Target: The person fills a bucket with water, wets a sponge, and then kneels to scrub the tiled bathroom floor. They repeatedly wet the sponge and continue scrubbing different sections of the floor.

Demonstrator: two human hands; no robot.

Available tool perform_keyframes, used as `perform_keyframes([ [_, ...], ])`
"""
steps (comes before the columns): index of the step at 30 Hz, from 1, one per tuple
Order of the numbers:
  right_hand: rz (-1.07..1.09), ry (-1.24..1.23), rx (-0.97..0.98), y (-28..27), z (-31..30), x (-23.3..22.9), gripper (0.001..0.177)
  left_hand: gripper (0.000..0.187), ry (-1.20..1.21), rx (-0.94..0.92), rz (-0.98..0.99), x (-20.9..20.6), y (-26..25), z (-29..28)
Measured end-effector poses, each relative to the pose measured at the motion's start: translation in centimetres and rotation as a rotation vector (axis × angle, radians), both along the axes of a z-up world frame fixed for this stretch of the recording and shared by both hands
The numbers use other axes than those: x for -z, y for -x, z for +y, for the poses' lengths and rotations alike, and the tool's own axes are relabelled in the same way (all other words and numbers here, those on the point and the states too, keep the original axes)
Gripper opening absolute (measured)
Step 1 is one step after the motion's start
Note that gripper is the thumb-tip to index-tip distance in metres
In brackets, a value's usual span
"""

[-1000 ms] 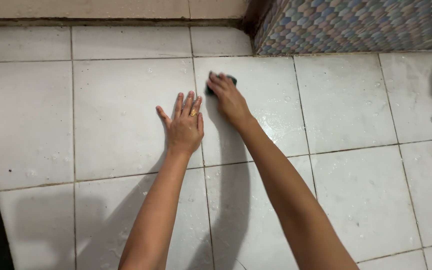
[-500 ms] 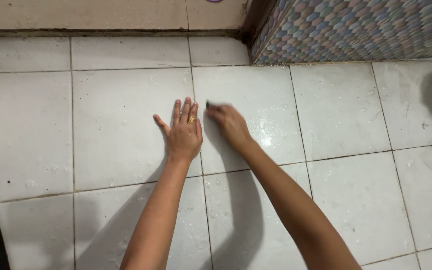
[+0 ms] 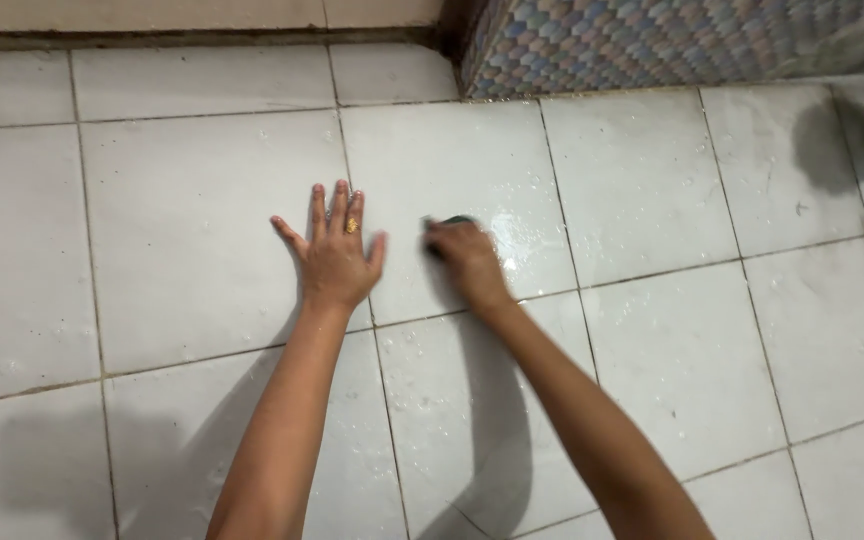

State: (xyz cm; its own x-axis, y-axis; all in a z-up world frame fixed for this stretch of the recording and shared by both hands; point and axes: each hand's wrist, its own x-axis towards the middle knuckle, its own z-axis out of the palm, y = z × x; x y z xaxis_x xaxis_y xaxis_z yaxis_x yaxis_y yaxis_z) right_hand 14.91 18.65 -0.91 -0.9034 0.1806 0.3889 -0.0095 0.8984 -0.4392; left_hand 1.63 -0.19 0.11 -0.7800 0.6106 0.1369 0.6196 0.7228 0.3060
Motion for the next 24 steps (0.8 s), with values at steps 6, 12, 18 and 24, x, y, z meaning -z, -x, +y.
perform_keyframes([
  [6,0.001,0.102,0.399,-5.0,8.2,-1.8,0.027,0.098,-0.134,0.207,-0.025,-1.5,-3.4,0.2],
  [12,0.075,0.045,0.365,-5.8,1.4,-1.2,0.028,0.046,-0.047,0.076,-0.040,-0.9,-3.8,0.4],
  [18,0.075,0.068,0.220,-2.1,-2.9,-1.0,0.027,0.044,-0.097,0.037,-0.047,-0.1,-3.7,0.8],
  [24,0.001,-0.052,-0.078,-5.0,-6.9,-2.1,0.035,0.046,-0.116,0.042,-0.028,-0.1,-3.9,0.6],
])
